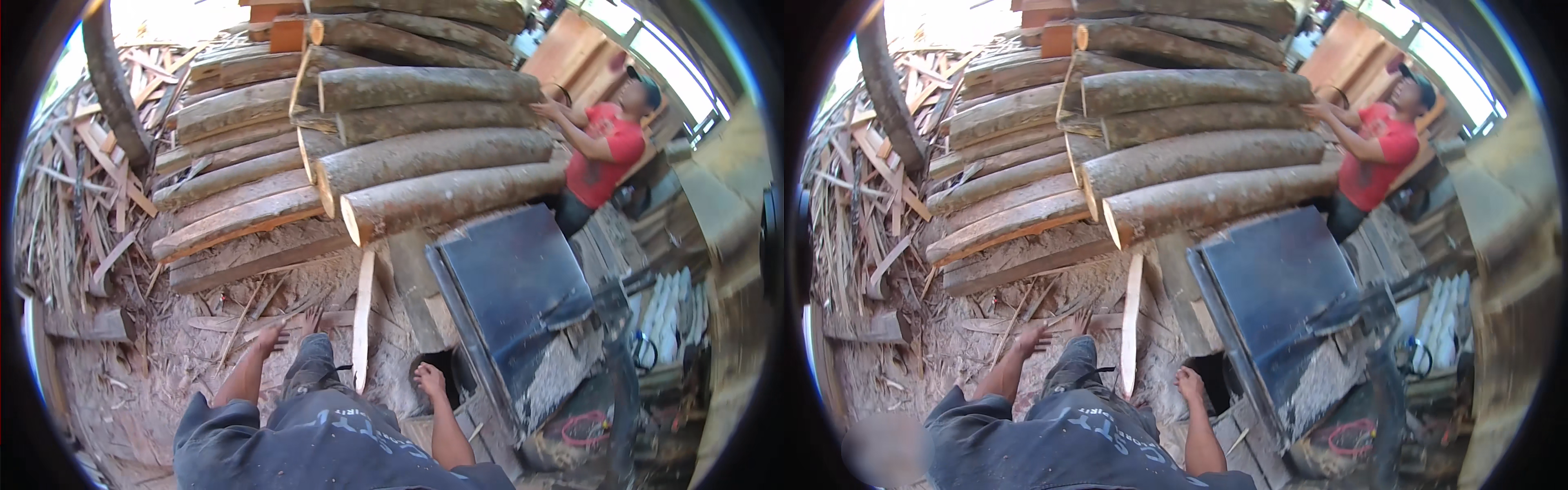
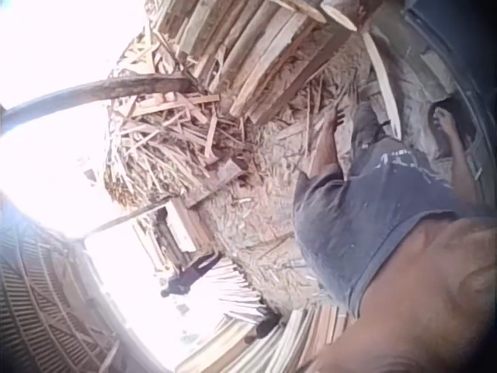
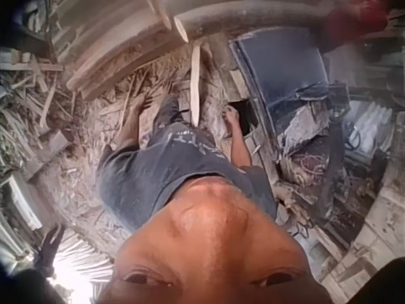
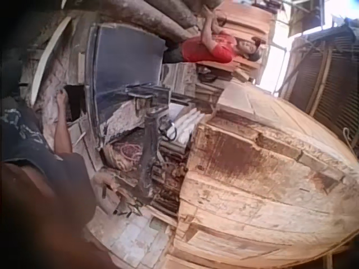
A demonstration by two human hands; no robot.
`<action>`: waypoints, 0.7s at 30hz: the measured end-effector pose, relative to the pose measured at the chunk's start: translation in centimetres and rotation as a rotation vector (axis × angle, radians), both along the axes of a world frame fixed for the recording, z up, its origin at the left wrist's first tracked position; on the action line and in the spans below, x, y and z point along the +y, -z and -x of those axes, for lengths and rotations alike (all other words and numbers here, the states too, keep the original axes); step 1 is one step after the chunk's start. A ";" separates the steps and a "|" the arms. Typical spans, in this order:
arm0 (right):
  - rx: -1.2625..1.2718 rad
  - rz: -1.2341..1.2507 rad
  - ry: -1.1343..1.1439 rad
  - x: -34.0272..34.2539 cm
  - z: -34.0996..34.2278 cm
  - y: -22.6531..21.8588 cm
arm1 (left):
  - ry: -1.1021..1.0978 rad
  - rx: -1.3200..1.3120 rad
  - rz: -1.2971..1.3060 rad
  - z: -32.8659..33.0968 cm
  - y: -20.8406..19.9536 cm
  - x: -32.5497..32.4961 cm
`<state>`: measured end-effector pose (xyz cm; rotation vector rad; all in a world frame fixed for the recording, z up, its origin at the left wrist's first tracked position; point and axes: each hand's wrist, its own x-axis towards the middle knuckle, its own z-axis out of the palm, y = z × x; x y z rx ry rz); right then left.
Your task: The person saws logs into planks using a table saw, feeding the logs through the blade and setting aside the resulting boards.
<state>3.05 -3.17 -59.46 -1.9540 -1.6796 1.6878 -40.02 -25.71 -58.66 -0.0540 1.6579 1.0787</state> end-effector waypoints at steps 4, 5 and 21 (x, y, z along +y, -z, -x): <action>0.056 -0.071 -0.187 6.6 9.6 -3.5 | -0.091 0.452 -0.354 16.9 -1.7 16.2; 0.046 -0.091 -0.140 7.3 9.6 -2.7 | -0.062 0.346 -0.346 17.7 -8.7 23.8; -0.536 -0.032 0.000 0.3 10.8 6.2 | 0.082 0.807 -0.851 24.9 -22.2 56.6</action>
